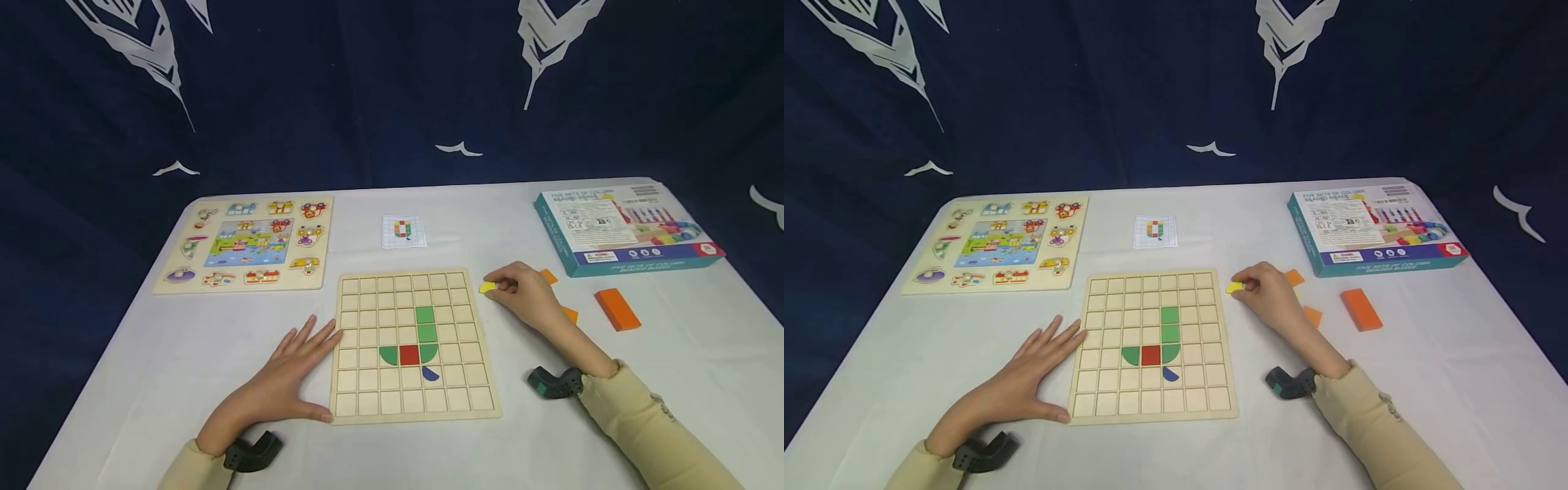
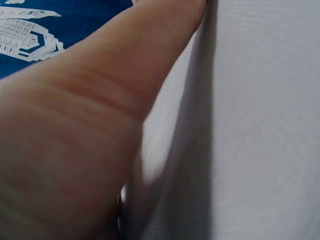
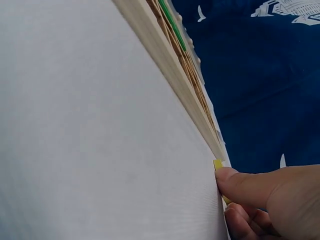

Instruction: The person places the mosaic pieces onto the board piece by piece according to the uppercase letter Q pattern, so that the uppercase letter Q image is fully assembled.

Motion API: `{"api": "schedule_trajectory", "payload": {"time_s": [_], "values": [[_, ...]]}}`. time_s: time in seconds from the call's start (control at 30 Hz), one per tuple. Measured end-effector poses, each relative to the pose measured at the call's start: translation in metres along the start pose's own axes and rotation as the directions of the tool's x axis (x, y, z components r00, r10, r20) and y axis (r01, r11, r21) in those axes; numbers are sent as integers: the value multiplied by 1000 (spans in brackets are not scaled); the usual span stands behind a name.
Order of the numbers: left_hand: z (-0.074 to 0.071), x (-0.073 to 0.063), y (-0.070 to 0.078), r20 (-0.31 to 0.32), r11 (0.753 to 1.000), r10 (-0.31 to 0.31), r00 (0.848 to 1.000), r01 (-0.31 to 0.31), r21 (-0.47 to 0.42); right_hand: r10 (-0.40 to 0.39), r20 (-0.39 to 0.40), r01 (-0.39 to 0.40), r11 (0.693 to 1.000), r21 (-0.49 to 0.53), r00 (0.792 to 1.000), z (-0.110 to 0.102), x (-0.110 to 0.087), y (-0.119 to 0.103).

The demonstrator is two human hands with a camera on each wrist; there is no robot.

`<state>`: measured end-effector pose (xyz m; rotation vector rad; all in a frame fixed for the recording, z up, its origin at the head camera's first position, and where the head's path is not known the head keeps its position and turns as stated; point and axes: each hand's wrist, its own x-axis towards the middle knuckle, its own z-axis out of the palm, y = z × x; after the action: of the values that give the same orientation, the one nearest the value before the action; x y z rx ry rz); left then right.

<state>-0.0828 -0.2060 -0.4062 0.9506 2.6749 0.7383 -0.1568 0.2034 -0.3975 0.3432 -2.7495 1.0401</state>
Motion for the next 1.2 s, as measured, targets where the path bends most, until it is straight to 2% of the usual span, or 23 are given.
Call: {"api": "schedule_trajectory", "payload": {"time_s": [0.4,0.53,0.7,0.9,1.07,1.2], "values": [[-1,0,0,1,1000,4,1000,-4,4,-63,-38,63,998,-2,997,2,1,0],[-1,0,0,0,1000,1,1000,-1,-1,-91,-19,91,995,38,996,-1,6,-15],[0,0,0,1,1000,0,1000,0,5,-144,54,137,985,107,988,6,18,-46],[0,0,0,-5,1000,-2,1000,2,-3,-217,136,190,964,185,967,34,35,-76],[1,0,0,-6,1000,-14,1000,14,-9,-269,251,210,948,238,930,56,44,-91],[1,0,-1,-3,1000,-17,1000,17,-10,-305,301,237,941,241,904,67,49,-97]]}}
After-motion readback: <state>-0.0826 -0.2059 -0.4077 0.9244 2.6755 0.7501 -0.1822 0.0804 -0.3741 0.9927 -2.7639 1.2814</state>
